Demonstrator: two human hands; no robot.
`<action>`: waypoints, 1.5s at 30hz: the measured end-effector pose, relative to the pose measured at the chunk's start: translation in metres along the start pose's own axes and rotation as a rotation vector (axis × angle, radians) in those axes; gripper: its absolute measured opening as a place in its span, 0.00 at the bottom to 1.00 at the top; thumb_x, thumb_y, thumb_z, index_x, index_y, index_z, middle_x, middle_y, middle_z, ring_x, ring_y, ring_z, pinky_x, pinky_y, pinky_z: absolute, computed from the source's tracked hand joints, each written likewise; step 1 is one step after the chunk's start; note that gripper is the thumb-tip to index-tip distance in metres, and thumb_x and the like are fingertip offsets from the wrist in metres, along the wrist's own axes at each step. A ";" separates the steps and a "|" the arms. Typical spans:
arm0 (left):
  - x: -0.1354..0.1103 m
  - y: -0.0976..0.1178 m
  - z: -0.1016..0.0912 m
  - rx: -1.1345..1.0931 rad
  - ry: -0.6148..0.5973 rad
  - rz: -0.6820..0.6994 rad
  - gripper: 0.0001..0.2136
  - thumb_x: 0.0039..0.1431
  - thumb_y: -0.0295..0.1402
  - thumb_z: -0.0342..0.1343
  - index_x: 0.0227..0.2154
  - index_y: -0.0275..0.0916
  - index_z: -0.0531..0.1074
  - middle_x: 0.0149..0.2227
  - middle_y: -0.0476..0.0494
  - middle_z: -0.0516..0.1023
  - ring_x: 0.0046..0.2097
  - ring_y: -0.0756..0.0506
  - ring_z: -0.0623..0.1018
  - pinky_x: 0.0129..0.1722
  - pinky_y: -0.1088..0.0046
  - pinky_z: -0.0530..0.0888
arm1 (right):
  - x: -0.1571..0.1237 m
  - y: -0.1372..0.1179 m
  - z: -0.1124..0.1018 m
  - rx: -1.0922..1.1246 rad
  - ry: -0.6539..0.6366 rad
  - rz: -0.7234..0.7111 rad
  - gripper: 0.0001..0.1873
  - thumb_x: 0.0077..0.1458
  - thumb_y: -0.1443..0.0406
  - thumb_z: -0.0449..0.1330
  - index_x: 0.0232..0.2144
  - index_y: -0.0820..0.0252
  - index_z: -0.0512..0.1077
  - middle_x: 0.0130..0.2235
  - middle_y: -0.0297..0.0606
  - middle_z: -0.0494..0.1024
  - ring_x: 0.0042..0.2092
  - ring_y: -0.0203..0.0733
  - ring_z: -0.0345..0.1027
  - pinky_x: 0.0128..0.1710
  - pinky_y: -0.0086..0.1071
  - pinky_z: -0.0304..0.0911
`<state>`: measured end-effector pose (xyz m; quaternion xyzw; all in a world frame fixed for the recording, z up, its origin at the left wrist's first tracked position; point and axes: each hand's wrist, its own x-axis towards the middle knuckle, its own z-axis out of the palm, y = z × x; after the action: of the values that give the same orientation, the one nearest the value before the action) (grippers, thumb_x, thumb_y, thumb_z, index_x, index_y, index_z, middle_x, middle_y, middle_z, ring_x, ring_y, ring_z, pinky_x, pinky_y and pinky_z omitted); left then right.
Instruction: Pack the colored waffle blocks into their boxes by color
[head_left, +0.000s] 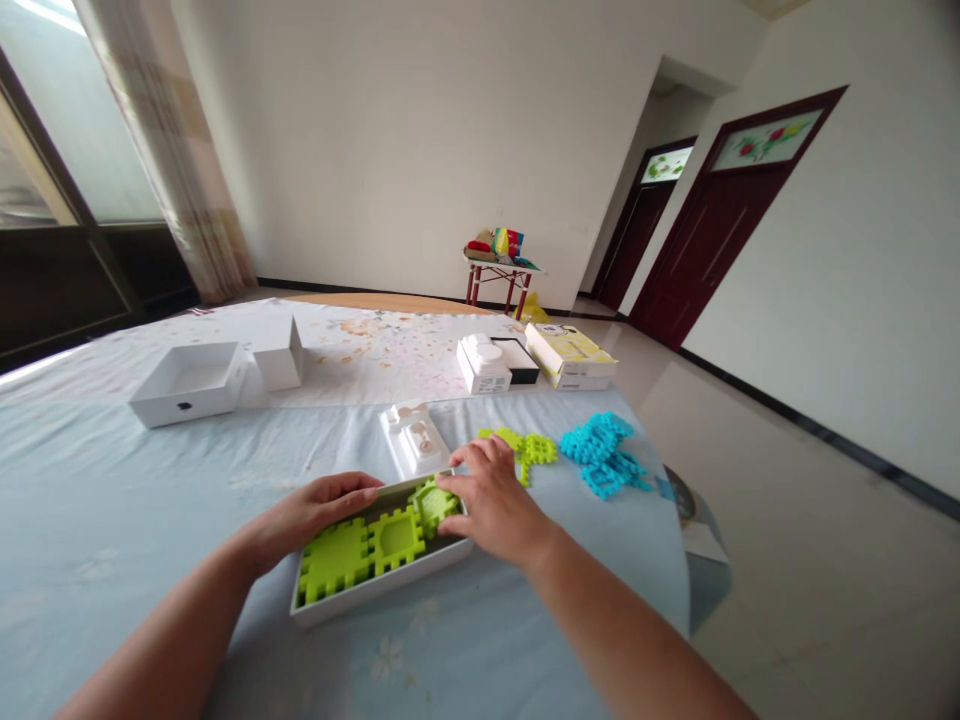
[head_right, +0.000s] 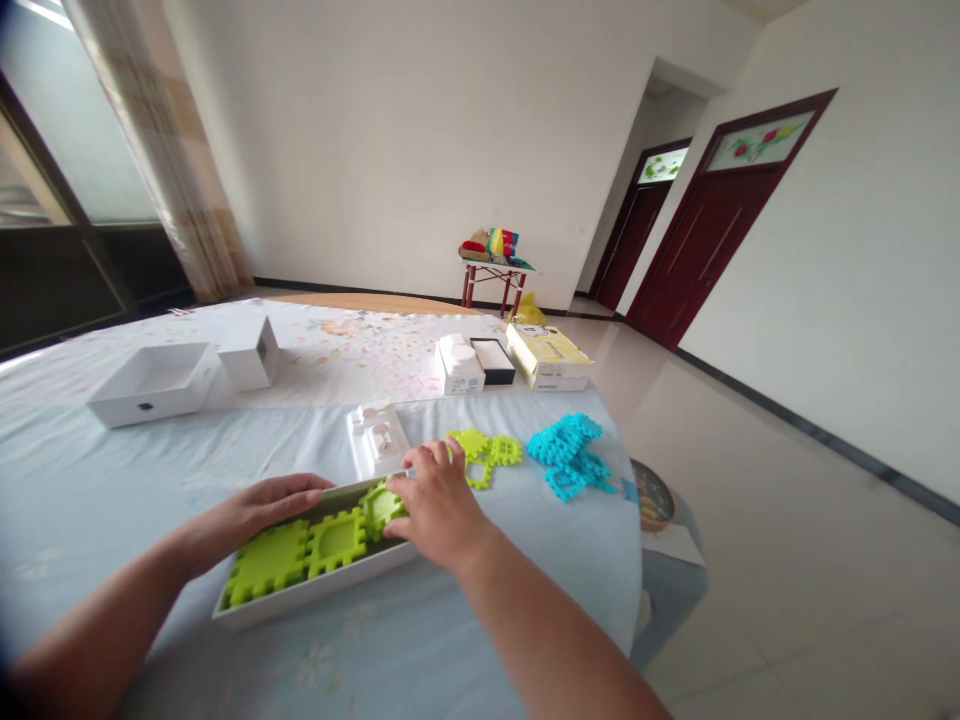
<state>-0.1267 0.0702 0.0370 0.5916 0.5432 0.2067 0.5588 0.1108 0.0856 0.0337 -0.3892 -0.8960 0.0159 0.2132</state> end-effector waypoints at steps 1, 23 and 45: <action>-0.001 0.001 0.000 0.003 0.010 -0.002 0.25 0.46 0.54 0.50 0.42 0.42 0.72 0.37 0.48 0.79 0.38 0.42 0.77 0.34 0.72 0.72 | 0.000 0.002 -0.001 0.036 -0.015 -0.010 0.24 0.35 0.56 0.68 0.39 0.49 0.73 0.44 0.37 0.68 0.49 0.47 0.54 0.56 0.47 0.38; 0.026 -0.054 -0.028 -0.817 0.235 0.191 0.14 0.50 0.38 0.58 0.36 0.35 0.75 0.39 0.40 0.79 0.42 0.44 0.76 0.44 0.71 0.72 | -0.017 0.120 0.007 -0.281 -0.242 0.577 0.28 0.47 0.74 0.49 0.53 0.55 0.62 0.52 0.42 0.67 0.52 0.48 0.56 0.47 0.37 0.52; 0.020 -0.045 -0.018 -0.871 0.279 0.217 0.10 0.55 0.34 0.53 0.33 0.34 0.76 0.36 0.40 0.79 0.37 0.46 0.77 0.39 0.72 0.74 | 0.010 0.112 0.025 -0.122 -0.091 0.545 0.21 0.47 0.61 0.56 0.46 0.50 0.68 0.42 0.34 0.75 0.47 0.45 0.62 0.44 0.33 0.55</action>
<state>-0.1545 0.0861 -0.0050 0.3221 0.4108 0.5502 0.6517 0.1727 0.1738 -0.0070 -0.6268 -0.7663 0.0362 0.1367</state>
